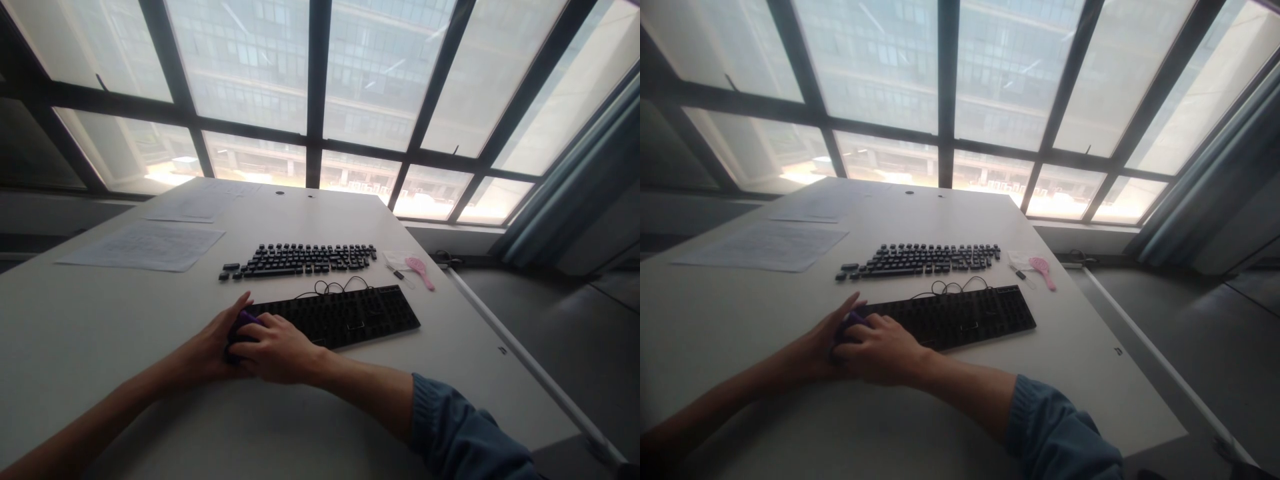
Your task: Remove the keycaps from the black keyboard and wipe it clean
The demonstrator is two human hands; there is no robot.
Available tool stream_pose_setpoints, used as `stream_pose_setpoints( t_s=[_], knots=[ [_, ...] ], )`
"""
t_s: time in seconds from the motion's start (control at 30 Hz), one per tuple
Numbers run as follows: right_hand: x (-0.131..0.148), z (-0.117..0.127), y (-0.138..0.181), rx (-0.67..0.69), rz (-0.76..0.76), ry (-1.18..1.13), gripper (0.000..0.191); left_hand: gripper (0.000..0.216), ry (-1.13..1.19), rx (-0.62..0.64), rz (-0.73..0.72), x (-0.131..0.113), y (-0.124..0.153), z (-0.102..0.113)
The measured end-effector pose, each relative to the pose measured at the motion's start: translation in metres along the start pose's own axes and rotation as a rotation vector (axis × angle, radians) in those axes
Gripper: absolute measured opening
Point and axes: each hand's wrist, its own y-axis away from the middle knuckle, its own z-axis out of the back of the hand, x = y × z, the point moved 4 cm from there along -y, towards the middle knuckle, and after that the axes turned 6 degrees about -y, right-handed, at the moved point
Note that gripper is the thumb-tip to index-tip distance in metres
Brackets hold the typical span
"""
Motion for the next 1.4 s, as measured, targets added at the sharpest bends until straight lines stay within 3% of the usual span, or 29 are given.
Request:
stream_pose_setpoints(
  t_s=[0.17,0.4,0.7,0.93,1.27,1.4],
  knots=[
    [0.004,-0.001,-0.001,0.005,0.088,-0.059,0.022,0.131,-0.019,0.041,-0.039,-0.001,0.000,0.002],
    [0.004,-0.006,0.003,0.001,0.014,-0.037,0.025,0.131,-0.027,0.058,-0.051,0.003,0.000,0.002],
    [0.001,-0.005,-0.001,0.034,0.038,-0.047,0.019,0.132,0.023,0.053,-0.006,-0.002,-0.001,0.002],
    [-0.001,0.003,0.001,-0.052,-0.028,-0.023,0.019,0.128,0.015,0.028,-0.018,-0.003,-0.001,0.004],
    [0.004,-0.002,0.001,0.067,0.015,-0.032,0.016,0.133,-0.022,0.086,-0.041,-0.002,-0.003,0.008],
    [-0.004,0.005,0.001,-0.057,-0.113,0.012,0.015,0.131,-0.026,0.095,-0.036,-0.003,-0.003,0.009]
  ],
)
